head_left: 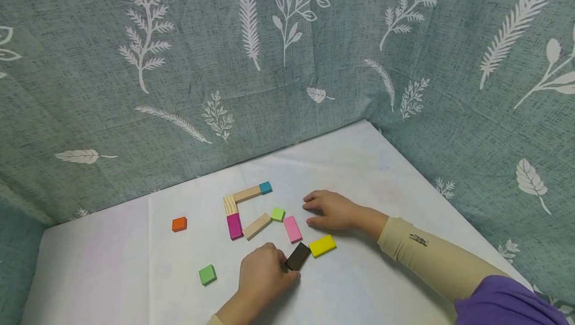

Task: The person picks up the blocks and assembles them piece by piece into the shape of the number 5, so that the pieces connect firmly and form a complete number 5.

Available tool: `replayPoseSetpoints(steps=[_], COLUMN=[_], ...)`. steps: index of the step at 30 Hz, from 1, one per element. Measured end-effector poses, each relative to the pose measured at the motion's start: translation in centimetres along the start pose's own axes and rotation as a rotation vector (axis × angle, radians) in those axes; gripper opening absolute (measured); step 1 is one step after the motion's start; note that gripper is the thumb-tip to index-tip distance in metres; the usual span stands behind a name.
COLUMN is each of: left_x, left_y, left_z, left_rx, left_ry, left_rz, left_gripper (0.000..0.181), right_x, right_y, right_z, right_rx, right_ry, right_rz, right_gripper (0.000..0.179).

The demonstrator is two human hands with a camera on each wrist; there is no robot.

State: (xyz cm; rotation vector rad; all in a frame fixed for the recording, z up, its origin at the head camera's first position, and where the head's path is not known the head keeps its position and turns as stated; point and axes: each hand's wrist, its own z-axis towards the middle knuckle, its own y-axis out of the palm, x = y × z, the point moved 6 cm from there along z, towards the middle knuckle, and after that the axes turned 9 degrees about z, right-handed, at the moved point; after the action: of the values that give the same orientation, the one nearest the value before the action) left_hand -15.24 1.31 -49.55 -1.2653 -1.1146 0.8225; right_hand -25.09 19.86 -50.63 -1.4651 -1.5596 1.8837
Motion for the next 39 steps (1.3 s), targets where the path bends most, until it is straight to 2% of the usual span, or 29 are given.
replayPoseSetpoints(steps=[7, 29, 39], left_x=[0.06, 0.13, 0.15], left_y=[0.15, 0.07, 0.09], left_z=[0.25, 0.39, 0.41], left_rx=[-0.02, 0.038, 0.024], left_ry=[-0.001, 0.008, -0.009], left_rz=[0.004, 0.029, 0.02], left_gripper=[0.036, 0.032, 0.034], right_x=[0.05, 0.03, -0.13], right_y=[0.04, 0.02, -0.05], right_z=[-0.01, -0.07, -0.07], right_rx=[0.002, 0.0, -0.002], right_ry=[0.002, 0.003, 0.007], right_rz=[-0.004, -0.006, -0.004], right_gripper=[0.048, 0.049, 0.049])
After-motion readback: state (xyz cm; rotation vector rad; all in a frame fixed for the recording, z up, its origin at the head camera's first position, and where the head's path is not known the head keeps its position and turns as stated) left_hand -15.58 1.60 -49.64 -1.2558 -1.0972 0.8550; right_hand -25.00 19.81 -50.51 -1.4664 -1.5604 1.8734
